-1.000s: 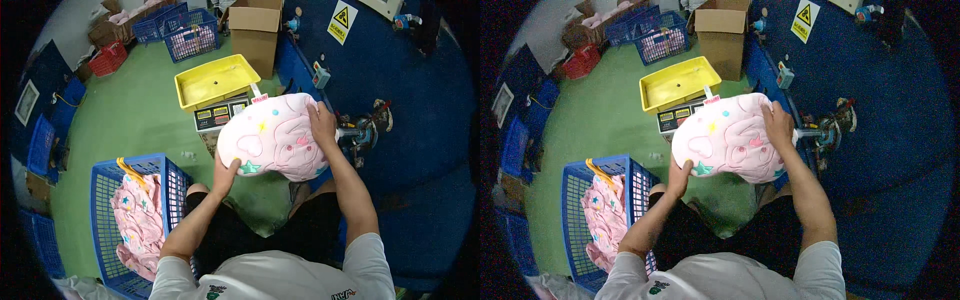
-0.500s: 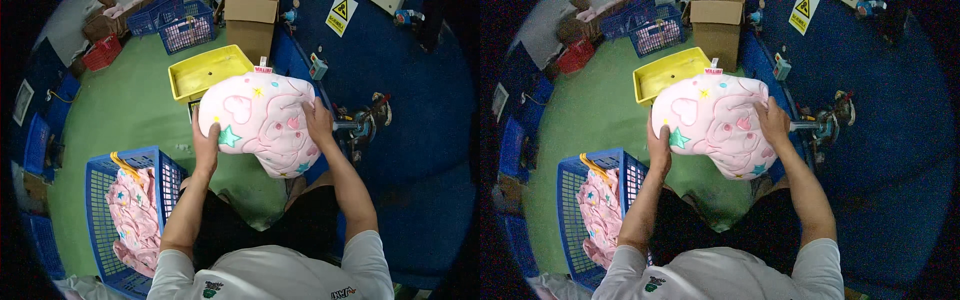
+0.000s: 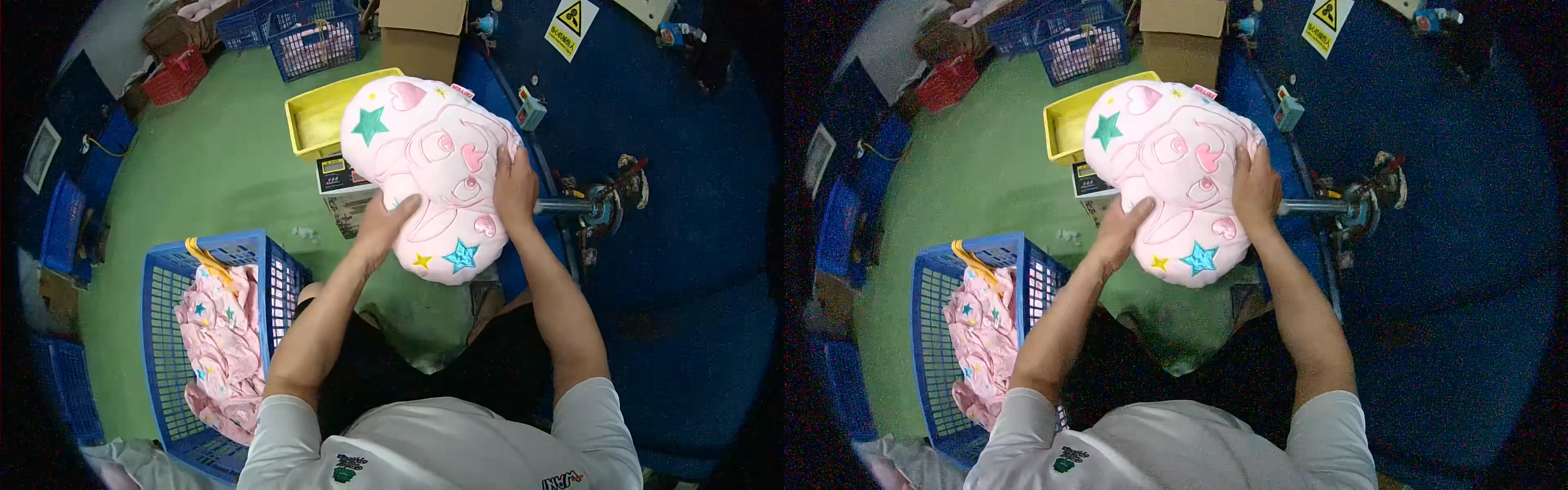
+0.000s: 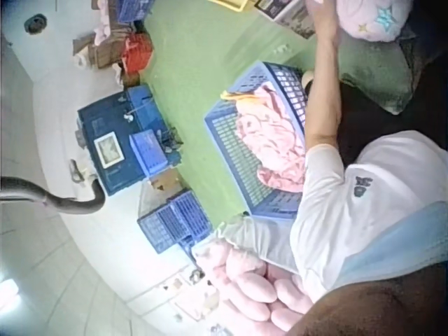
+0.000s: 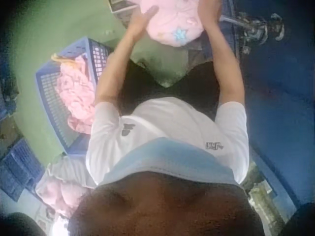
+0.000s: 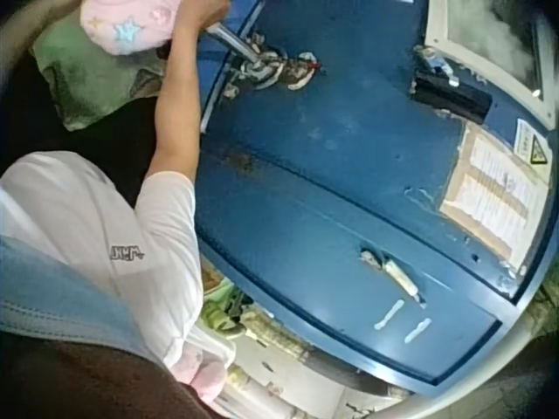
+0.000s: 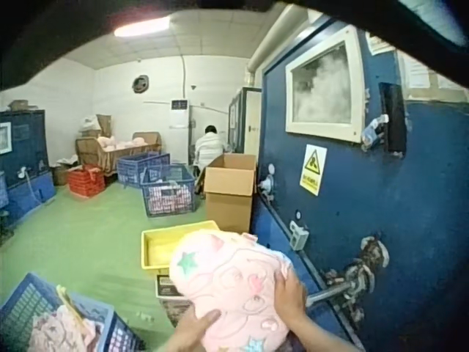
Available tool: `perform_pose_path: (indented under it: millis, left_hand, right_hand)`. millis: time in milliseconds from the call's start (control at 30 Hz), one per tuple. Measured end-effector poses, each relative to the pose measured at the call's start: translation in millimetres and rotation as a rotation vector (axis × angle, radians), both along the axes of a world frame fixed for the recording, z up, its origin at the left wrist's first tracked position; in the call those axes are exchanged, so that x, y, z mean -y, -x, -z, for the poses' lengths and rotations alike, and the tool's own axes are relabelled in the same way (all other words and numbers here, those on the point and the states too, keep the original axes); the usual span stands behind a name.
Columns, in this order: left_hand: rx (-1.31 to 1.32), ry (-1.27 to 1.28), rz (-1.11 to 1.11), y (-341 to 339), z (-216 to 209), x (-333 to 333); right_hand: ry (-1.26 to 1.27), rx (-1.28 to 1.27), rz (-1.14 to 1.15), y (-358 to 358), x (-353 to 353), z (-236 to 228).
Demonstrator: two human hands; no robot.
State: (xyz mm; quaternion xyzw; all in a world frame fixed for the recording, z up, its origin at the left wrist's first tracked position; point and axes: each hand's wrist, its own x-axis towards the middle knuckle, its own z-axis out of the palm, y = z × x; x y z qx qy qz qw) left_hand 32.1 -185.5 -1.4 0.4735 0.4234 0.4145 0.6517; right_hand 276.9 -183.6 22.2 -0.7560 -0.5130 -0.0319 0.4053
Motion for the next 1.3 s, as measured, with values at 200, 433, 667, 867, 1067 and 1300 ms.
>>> perform_pose_path:
  millis: [200,433,667,867,1067,1300]
  left_hand:
    - [-0.071,-0.073,0.141,4,-30,-43]
    - [-0.141,-0.168,0.180,-13,-61,-66]
    - [-0.210,-0.220,0.227,-21,-74,-84]
    - [-0.273,-0.396,0.249,-17,-88,-94]
    - [-0.368,-0.469,0.262,-10,-100,-84]
    - [-0.135,-0.189,0.123,32,-57,-51]
  right_hand:
    - [-0.094,0.031,-0.104,-7,4,5]
    - [-0.104,-0.007,0.007,-9,-4,10]
    - [-0.182,-0.048,0.047,-7,-11,14]
    - [-0.301,-0.081,-0.030,6,-13,15]
    - [-0.251,-0.130,-0.027,12,-12,11]
    - [-0.108,-0.062,-0.122,34,-2,7]
